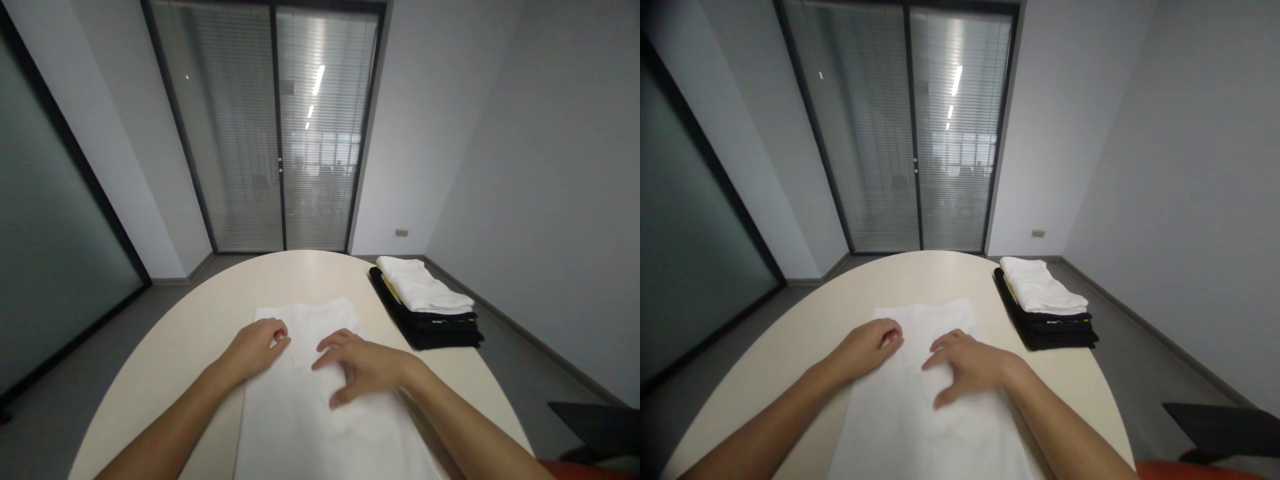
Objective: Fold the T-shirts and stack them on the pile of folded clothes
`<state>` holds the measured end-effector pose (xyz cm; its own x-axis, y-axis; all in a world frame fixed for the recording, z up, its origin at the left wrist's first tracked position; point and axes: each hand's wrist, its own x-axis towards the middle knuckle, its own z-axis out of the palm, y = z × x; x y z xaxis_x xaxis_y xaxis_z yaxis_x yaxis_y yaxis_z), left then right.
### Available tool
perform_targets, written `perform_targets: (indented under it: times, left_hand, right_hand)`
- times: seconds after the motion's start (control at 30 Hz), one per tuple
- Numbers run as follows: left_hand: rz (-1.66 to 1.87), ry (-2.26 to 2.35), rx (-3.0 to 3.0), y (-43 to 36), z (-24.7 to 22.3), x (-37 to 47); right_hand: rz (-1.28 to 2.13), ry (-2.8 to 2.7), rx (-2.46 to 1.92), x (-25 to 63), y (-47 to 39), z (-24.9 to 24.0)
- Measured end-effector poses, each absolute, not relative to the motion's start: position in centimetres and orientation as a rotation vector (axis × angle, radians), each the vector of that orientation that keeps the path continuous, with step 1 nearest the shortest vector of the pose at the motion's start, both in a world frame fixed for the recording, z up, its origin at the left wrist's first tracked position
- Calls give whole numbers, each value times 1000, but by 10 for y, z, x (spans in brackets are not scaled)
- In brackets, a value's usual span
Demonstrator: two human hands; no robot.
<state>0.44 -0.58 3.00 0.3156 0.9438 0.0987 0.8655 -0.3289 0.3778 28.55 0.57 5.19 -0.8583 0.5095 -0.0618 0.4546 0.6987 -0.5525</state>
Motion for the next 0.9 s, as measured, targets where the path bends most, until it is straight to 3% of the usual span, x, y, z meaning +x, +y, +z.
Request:
perform_targets:
  times: [0.1,0.27,0.67,0.9]
  left_hand:
    - [592,1631,2464,10,6,-7]
    - [349,1606,2466,17,-16,-16]
    - [444,1894,2461,23,-13,-26]
    - [506,2078,2304,18,1,-29]
  right_hand:
    - [740,-2668,-878,290,17,46]
    - [622,-2686,-1172,296,34,21]
    - [592,-2670,-1158,307,41,17]
    - [299,-2437,-1197,306,49,10]
